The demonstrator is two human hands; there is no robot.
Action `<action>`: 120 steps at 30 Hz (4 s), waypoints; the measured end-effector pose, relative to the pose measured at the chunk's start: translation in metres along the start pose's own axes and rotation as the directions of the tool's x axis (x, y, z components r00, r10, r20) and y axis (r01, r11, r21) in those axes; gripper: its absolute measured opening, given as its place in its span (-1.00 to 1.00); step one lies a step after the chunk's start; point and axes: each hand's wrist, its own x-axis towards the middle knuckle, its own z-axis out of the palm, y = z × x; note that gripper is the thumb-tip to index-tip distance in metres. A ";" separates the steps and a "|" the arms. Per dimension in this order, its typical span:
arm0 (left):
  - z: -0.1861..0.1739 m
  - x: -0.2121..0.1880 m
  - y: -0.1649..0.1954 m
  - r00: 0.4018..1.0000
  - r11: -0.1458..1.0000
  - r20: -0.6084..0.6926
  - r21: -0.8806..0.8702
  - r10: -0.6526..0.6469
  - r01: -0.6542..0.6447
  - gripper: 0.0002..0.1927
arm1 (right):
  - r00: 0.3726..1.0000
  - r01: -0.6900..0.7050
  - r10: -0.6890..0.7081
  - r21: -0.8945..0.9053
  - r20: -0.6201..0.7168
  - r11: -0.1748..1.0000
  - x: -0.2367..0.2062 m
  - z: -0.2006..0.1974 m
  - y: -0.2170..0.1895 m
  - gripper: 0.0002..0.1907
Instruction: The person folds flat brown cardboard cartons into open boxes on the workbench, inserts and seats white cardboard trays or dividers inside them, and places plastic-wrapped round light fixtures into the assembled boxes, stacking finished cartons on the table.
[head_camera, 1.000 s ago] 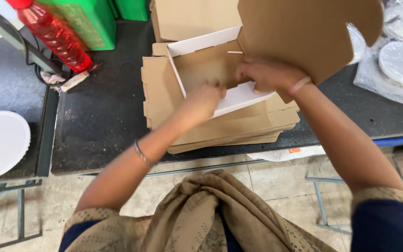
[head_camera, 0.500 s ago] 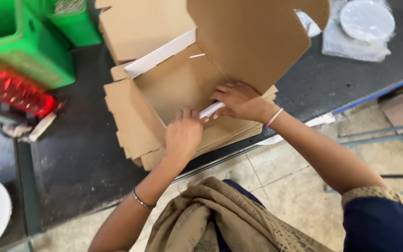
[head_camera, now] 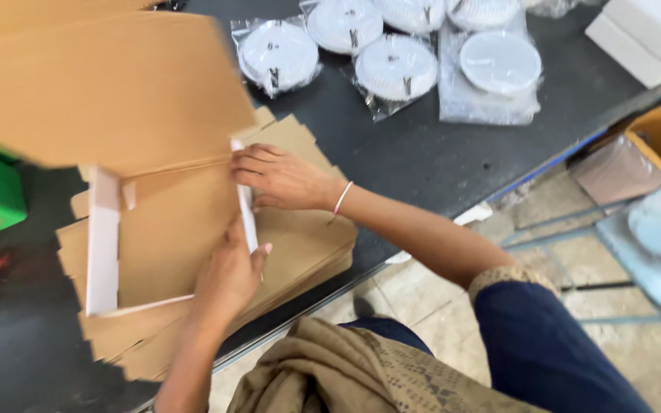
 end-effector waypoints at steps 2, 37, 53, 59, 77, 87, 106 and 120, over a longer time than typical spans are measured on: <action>0.003 0.009 0.013 0.999 0.999 0.044 -0.034 0.006 -0.004 0.00 | 0.977 0.005 0.013 0.084 -0.212 0.996 -0.021 0.006 0.029 -0.49; -0.039 -0.023 -0.079 0.614 0.896 -0.771 -0.381 -0.170 -0.230 -0.54 | 0.742 -0.537 0.632 0.762 0.223 0.362 -0.110 -0.171 0.122 -0.37; -0.109 -0.015 -0.198 0.635 0.802 -0.754 -0.478 -0.166 -0.358 -0.57 | 0.974 0.008 -0.046 0.166 0.222 0.986 0.055 -0.059 -0.074 -0.52; -0.145 0.047 -0.183 0.380 0.831 -0.922 -0.151 0.078 -0.535 -0.46 | 0.770 -0.354 0.390 0.171 -0.505 0.920 0.100 -0.057 0.056 -0.37; -0.134 0.100 -0.121 0.526 0.799 -0.841 -0.230 0.124 -0.556 -0.25 | 0.730 -0.456 0.677 0.671 -0.094 0.585 0.072 -0.065 -0.003 -0.59; -0.109 0.003 -0.201 0.916 0.476 -0.071 -0.837 0.394 -0.270 -0.32 | 0.825 -0.561 0.394 0.668 0.405 0.489 -0.013 -0.087 -0.019 -0.43; -0.041 -0.085 -0.142 0.867 0.813 -0.459 -0.418 0.197 -0.405 -0.10 | 0.711 -0.689 0.603 0.529 0.362 0.495 -0.029 -0.073 -0.101 -0.05; -0.188 0.031 -0.109 0.362 0.896 -0.858 0.219 0.365 -0.386 -0.52 | 0.793 -0.378 0.530 0.437 -0.302 0.816 0.077 -0.121 0.009 -0.62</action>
